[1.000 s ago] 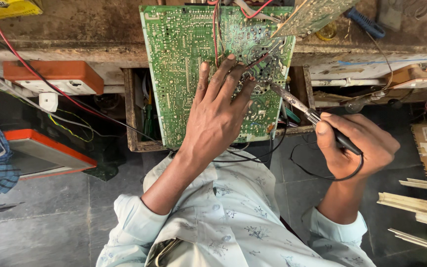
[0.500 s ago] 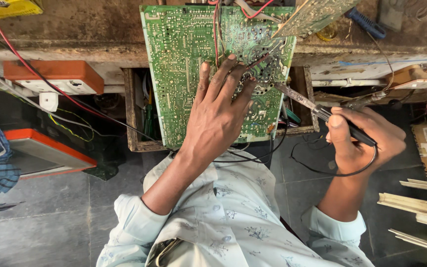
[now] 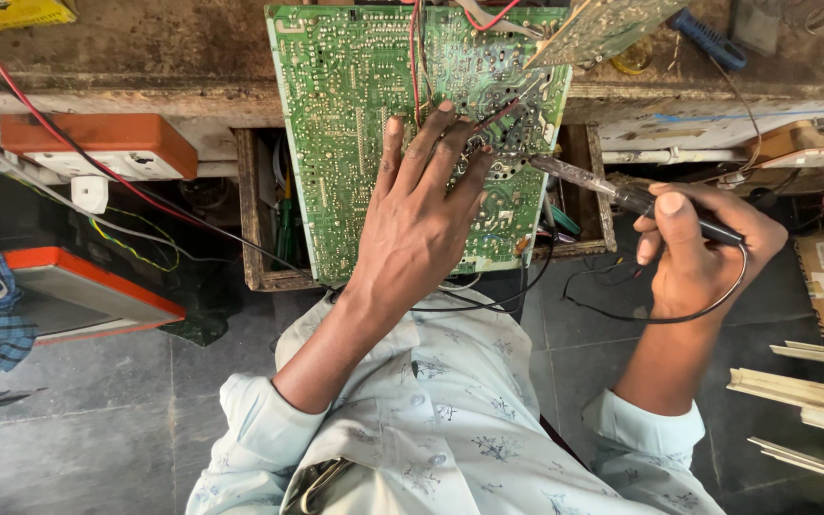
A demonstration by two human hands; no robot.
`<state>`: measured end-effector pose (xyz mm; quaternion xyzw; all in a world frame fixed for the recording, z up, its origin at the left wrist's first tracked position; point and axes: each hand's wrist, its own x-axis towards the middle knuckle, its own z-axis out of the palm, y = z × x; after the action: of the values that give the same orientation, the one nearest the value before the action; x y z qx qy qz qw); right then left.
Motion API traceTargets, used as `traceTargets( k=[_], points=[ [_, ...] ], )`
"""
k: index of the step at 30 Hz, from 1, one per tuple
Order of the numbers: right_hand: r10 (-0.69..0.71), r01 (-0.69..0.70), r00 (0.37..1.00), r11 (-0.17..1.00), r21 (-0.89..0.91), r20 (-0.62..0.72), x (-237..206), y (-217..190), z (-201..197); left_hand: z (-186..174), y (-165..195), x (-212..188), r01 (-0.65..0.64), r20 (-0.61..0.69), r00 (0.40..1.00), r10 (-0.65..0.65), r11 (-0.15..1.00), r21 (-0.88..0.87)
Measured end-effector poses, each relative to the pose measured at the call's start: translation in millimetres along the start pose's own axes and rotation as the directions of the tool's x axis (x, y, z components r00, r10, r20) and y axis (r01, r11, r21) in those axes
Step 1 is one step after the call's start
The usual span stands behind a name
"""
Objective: The person holds a large circuit board against the workbench and solders components on it with a soldering iron, repositioning the board and touching various joints. They briefly open a small round container of flux, apply it to the board, then resume soldering and finally set the board down on the bench.
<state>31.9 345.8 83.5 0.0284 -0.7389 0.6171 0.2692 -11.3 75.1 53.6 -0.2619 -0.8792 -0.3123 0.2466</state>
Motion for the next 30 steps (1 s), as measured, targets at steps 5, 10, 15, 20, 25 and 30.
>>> traceTargets(
  k=[5,10,15,20,25,30],
  points=[
    [0.022,-0.019,0.999,0.998,0.065,-0.043,1.0,4.4,1.5,1.5,-0.6,-0.6,0.000,0.005,1.000,0.000,1.000,0.005],
    [0.021,-0.018,0.999,0.997,0.074,-0.041,0.6,2.6,0.5,1.7,-1.2,-0.6,-0.004,0.012,1.000,0.004,1.000,0.005],
    [0.026,-0.025,0.999,0.999,0.036,-0.020,0.9,0.6,1.2,1.1,-1.5,-0.6,-0.008,0.013,1.000,0.008,1.000,0.012],
    [0.025,-0.023,0.999,0.998,0.059,-0.040,0.0,1.1,2.6,0.5,-0.8,0.1,-0.005,0.010,1.000,0.005,1.000,0.008],
    [0.006,-0.001,0.999,0.996,0.087,-0.052,-1.1,2.3,-2.5,0.4,0.2,0.0,-0.003,0.007,1.000,0.003,1.000,0.002],
    [-0.004,0.010,0.998,0.996,0.093,-0.067,-0.7,4.0,-11.5,0.7,2.5,2.1,0.003,0.006,1.000,-0.003,1.000,0.010]
  ],
)
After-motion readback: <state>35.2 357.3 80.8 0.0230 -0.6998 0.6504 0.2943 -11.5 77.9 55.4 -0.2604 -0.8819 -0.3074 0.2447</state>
